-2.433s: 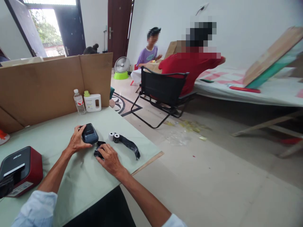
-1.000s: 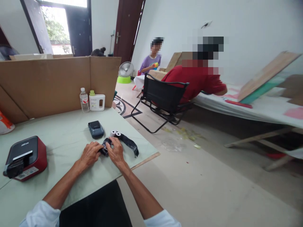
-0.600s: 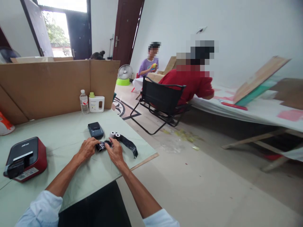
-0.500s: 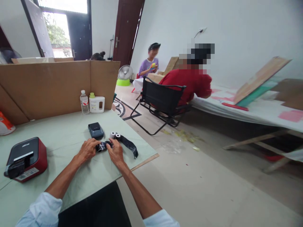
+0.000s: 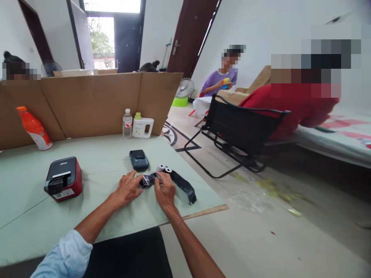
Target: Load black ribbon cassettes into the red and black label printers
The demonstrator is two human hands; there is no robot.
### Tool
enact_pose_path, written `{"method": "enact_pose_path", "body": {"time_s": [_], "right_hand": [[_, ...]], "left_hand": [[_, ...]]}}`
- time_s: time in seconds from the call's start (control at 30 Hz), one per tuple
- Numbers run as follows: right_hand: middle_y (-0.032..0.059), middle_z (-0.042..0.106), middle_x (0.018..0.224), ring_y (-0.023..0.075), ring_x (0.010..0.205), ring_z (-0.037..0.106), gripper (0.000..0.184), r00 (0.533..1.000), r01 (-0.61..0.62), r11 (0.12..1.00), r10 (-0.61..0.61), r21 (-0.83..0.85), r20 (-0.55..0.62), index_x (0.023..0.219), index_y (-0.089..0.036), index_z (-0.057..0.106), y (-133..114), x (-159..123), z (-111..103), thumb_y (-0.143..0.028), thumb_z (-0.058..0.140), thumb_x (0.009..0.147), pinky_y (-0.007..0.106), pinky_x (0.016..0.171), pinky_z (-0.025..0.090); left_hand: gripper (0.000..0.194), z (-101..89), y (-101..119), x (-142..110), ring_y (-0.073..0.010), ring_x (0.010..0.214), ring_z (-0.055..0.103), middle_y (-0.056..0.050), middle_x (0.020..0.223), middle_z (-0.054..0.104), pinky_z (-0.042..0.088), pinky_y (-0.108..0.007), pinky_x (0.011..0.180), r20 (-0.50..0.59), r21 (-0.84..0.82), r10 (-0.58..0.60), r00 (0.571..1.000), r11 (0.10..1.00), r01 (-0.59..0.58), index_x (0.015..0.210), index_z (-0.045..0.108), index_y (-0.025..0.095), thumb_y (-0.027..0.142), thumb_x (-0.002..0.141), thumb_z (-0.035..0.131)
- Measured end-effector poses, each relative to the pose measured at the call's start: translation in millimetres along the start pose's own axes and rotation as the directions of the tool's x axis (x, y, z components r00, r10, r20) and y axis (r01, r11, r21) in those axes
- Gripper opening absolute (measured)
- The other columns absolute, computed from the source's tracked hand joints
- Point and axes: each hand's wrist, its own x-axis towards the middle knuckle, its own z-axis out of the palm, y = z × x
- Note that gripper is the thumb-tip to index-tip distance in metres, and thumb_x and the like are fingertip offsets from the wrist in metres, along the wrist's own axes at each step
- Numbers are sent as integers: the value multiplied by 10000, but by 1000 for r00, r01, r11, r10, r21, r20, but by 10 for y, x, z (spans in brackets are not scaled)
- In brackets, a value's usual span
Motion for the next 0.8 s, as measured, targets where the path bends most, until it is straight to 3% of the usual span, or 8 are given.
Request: {"method": "enact_pose_path", "body": {"time_s": [0.13, 0.23, 0.4, 0.47, 0.53, 0.6, 0.67, 0.8], "right_hand": [[133, 694, 1049, 279, 995, 662, 275, 994, 95, 995, -96, -26, -51, 1088, -177, 740, -45, -30, -5, -252, 502, 973, 455, 865, 583], [124, 695, 1021, 274, 984, 660, 257, 981, 174, 983, -178, -62, -75, 1084, -183, 746, -71, -39, -31, -262, 521, 989, 468, 893, 576], [128, 696, 1023, 279, 982, 659, 245, 949, 309, 950, -311, -51, -42, 1128, -185, 746, -351, -4, -79, -257, 545, 1006, 486, 915, 568], [135, 701, 1073, 285, 1030, 664, 260, 944, 330, 944, -330, 26, 7, 1189, -188, 730, -591, -11, -22, -261, 560, 1007, 493, 943, 570], [148, 699, 1179, 292, 1124, 663, 330, 933, 319, 937, -337, 142, 127, 1305, -197, 681, -866, -67, 125, -286, 580, 1004, 498, 993, 568], [168, 657, 1342, 307, 1267, 622, 485, 883, 273, 925, -350, 264, 313, 1447, -195, 580, -1134, -174, 363, -348, 628, 988, 510, 1075, 539], [182, 552, 1510, 332, 1411, 524, 727, 781, 212, 914, -371, 346, 502, 1557, -197, 452, -1364, -308, 662, -455, 719, 932, 531, 1161, 474], [204, 348, 1659, 386, 1538, 339, 1116, 533, 78, 915, -374, 397, 758, 1651, -191, 249, -1683, -510, 1257, -633, 813, 795, 582, 1224, 377]], "left_hand": [[563, -229, -33, -363, -334, 1352, 528, -155, 1473, 552, 478, -553, 1094, -106, -3, 24, 994, 1000, -25, 1418, 539, 235, 195, 876, 687], [526, -557, -132, -778, -319, 1352, 539, -149, 1451, 578, 489, -538, 1108, -357, -9, 43, 933, 999, -49, 1403, 557, 232, 179, 891, 663], [473, -1129, -628, -1579, -324, 1332, 560, -158, 1404, 596, 438, -557, 1163, -810, -15, -129, 571, 980, 200, 1372, 602, 209, 283, 911, 677], [600, -1218, -919, -1841, -363, 1375, 524, -190, 1449, 564, 428, -576, 1167, -838, -177, -315, 447, 930, 324, 1389, 595, 167, 404, 855, 731], [773, -1212, -1190, -2017, -383, 1378, 529, -206, 1505, 525, 482, -564, 1118, -718, -456, -582, 381, 807, 375, 1444, 547, 159, 517, 793, 757], [876, -1157, -1384, -2102, -380, 1388, 531, -209, 1524, 523, 473, -540, 1131, -507, -692, -782, 361, 620, 371, 1476, 509, 156, 575, 752, 770], [855, -1103, -1482, -2121, -365, 1370, 553, -183, 1462, 597, 436, -517, 1166, -340, -794, -846, 411, 493, 357, 1436, 551, 154, 601, 740, 770], [771, -1053, -1513, -2086, -343, 1289, 610, -109, 1279, 721, 431, -497, 1166, -259, -820, -795, 548, 481, 311, 1342, 637, 166, 653, 753, 738]]}}
